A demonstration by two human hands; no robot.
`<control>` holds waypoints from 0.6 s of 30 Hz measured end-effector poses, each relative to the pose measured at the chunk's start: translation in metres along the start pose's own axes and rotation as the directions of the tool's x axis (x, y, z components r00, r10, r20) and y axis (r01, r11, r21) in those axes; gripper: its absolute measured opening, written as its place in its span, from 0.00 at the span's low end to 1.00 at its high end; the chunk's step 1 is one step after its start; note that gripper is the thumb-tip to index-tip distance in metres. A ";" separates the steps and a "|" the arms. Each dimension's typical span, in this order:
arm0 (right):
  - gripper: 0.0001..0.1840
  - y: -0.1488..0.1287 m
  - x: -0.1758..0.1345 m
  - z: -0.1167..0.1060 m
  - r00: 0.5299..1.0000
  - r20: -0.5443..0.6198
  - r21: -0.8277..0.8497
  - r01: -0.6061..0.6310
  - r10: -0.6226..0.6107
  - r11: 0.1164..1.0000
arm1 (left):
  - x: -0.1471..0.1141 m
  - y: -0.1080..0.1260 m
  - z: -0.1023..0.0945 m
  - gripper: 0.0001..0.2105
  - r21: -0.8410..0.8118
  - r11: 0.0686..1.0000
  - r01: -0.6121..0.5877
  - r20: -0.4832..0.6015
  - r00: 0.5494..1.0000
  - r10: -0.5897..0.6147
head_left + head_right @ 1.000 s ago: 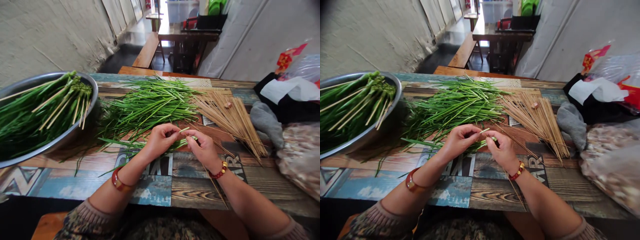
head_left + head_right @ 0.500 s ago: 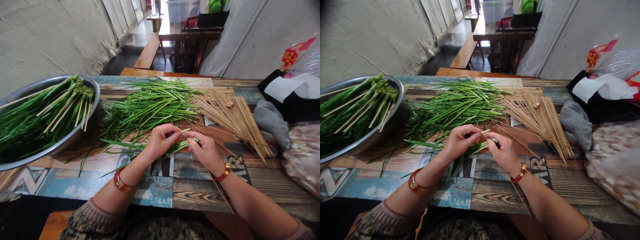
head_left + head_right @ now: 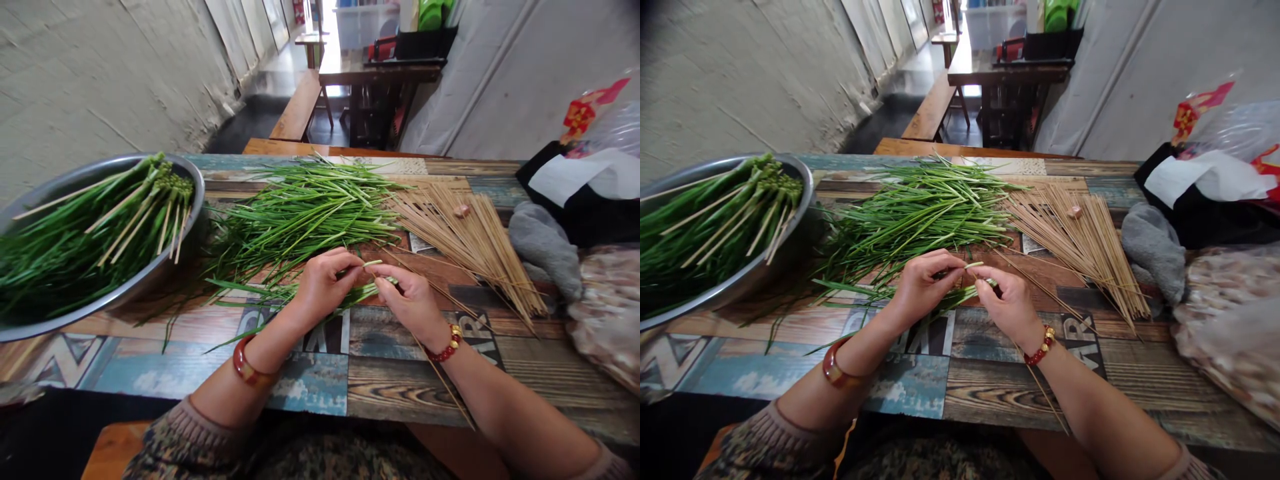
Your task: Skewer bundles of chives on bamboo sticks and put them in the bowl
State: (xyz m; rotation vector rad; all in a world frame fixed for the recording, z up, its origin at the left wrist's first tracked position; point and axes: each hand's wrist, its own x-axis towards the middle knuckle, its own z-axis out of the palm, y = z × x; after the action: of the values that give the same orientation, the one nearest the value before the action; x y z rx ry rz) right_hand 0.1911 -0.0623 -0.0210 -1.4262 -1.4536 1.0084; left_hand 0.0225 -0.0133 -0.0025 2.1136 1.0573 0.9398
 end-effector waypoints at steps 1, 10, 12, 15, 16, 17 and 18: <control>0.18 0.000 0.000 0.000 1.000 -0.001 -0.002 0.001 -0.001 1.000 | 0.000 0.000 0.000 0.07 -0.001 1.000 -0.004 0.002 1.000 0.004; 0.16 -0.001 0.001 0.001 1.000 -0.007 -0.008 0.001 -0.001 1.000 | 0.000 0.003 0.001 0.06 0.045 0.999 -0.029 0.001 1.000 0.029; 0.16 -0.001 0.000 0.002 1.000 -0.004 -0.005 -0.002 0.002 1.000 | 0.000 0.003 0.001 0.06 0.049 0.998 -0.035 -0.005 0.999 0.035; 0.15 0.000 -0.001 0.003 1.000 -0.004 -0.005 0.000 0.000 1.000 | -0.001 0.003 0.001 0.06 0.046 0.998 -0.045 -0.005 0.999 0.045; 0.14 0.001 -0.001 0.004 1.000 -0.005 -0.006 -0.003 0.003 1.000 | -0.001 0.003 0.002 0.06 0.045 0.998 -0.047 -0.005 0.999 0.047; 0.13 0.001 -0.001 0.004 1.000 -0.010 -0.005 -0.007 0.007 1.000 | -0.001 0.002 0.002 0.07 0.044 0.998 -0.048 -0.001 0.999 0.048; 0.12 0.002 -0.001 0.005 1.000 -0.015 -0.001 -0.011 0.011 1.000 | -0.001 0.002 0.003 0.07 0.044 0.998 -0.048 0.004 0.999 0.048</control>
State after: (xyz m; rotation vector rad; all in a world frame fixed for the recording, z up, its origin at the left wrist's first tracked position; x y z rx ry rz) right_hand 0.1874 -0.0631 -0.0248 -1.4405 -1.4372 1.0023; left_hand 0.0248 -0.0160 -0.0031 2.1849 1.0389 0.9444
